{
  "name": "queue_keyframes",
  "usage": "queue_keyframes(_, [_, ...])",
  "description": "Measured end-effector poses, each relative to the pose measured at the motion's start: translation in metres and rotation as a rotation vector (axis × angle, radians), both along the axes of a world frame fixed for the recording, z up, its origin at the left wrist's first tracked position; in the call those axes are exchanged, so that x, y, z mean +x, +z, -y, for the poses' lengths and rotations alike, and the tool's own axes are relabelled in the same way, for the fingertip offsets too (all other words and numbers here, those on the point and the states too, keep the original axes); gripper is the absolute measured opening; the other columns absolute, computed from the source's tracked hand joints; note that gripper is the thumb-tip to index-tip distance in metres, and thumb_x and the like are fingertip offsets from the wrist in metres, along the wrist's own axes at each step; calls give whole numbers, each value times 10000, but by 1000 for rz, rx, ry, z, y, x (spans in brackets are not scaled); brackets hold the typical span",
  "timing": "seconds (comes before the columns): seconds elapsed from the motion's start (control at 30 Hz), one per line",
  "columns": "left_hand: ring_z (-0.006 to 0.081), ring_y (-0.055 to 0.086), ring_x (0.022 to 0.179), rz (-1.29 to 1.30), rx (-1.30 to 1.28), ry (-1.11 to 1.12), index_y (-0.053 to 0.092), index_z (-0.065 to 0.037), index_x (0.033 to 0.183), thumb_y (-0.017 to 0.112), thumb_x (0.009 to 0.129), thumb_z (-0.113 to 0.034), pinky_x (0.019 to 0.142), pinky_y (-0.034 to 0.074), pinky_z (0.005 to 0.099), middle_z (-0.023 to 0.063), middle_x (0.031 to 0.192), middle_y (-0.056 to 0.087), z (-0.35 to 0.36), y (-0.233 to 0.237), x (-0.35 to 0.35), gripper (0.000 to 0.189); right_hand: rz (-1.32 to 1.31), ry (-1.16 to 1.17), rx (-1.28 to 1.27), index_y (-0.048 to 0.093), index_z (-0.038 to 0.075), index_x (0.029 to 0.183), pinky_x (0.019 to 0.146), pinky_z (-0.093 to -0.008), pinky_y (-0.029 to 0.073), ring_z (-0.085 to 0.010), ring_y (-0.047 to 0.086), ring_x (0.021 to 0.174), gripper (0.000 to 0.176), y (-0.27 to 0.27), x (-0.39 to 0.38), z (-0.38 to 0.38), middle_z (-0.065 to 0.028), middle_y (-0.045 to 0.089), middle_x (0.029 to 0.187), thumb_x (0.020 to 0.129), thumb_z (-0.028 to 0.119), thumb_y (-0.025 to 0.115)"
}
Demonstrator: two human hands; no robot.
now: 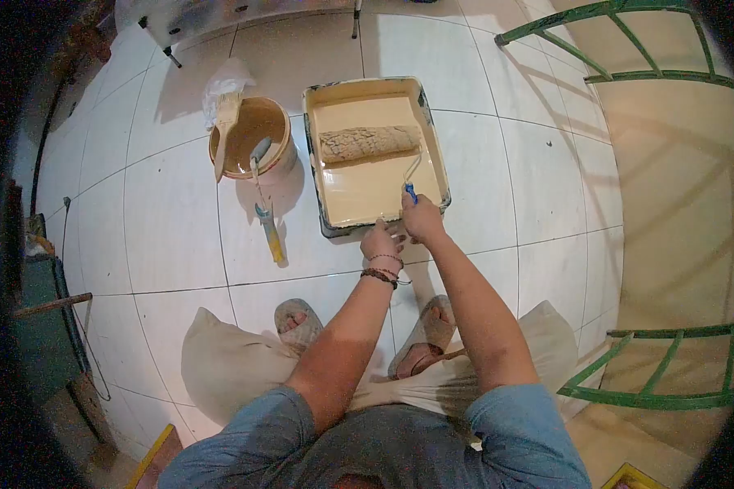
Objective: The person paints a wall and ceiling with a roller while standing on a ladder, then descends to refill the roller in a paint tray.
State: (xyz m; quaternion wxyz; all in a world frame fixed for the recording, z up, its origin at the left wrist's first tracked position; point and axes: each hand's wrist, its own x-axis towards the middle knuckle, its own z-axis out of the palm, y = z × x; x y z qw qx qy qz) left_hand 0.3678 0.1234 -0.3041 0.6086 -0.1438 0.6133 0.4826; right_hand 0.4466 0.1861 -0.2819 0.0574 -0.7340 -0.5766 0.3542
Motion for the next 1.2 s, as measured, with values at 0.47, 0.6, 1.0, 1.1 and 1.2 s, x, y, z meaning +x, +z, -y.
queue_keyframes(0.47, [239, 589, 683, 116, -47, 133, 525, 31, 1055, 441, 881, -419, 549, 412, 342, 157, 966, 619, 2, 9, -1, 490, 77, 55, 69, 524, -71, 994, 477, -423, 520, -368, 634, 597, 521, 3, 14, 45, -286, 608, 831, 916, 428, 395])
queue_keyframes(0.6, [238, 596, 700, 90, -3, 162, 519, 19, 1080, 420, 883, -420, 564, 409, 344, 156, 980, 622, 5, 7, 0, 491, 80, -1, 6, 528, -61, 999, 539, -444, 524, -389, 638, 640, 505, 12, 11, 56, -314, 604, 873, 921, 418, 389])
queue_keyframes(1.0, [274, 605, 657, 126, -17, 235, 534, 51, 1036, 445, 845, -293, 583, 413, 355, 169, 913, 644, 5, 5, 6, 403, 20, -61, -122, 530, -68, 975, 682, -455, 509, -427, 624, 722, 518, 44, 11, 82, -321, 601, 842, 915, 423, 376])
queue_keyframes(1.1, [275, 603, 670, 130, -11, 240, 533, 53, 1040, 439, 837, -273, 593, 413, 360, 171, 913, 642, 6, 3, 7, 395, 58, -36, -109, 532, -70, 968, 693, -464, 502, -438, 618, 742, 518, 46, 12, 87, -323, 599, 843, 917, 421, 376])
queue_keyframes(1.2, [273, 598, 684, 128, -8, 257, 539, 49, 1033, 434, 823, -257, 608, 413, 363, 171, 918, 640, 6, 6, 8, 386, 22, -109, -180, 536, -72, 962, 719, -472, 493, -448, 611, 774, 522, 65, 6, 93, -332, 594, 858, 916, 425, 382])
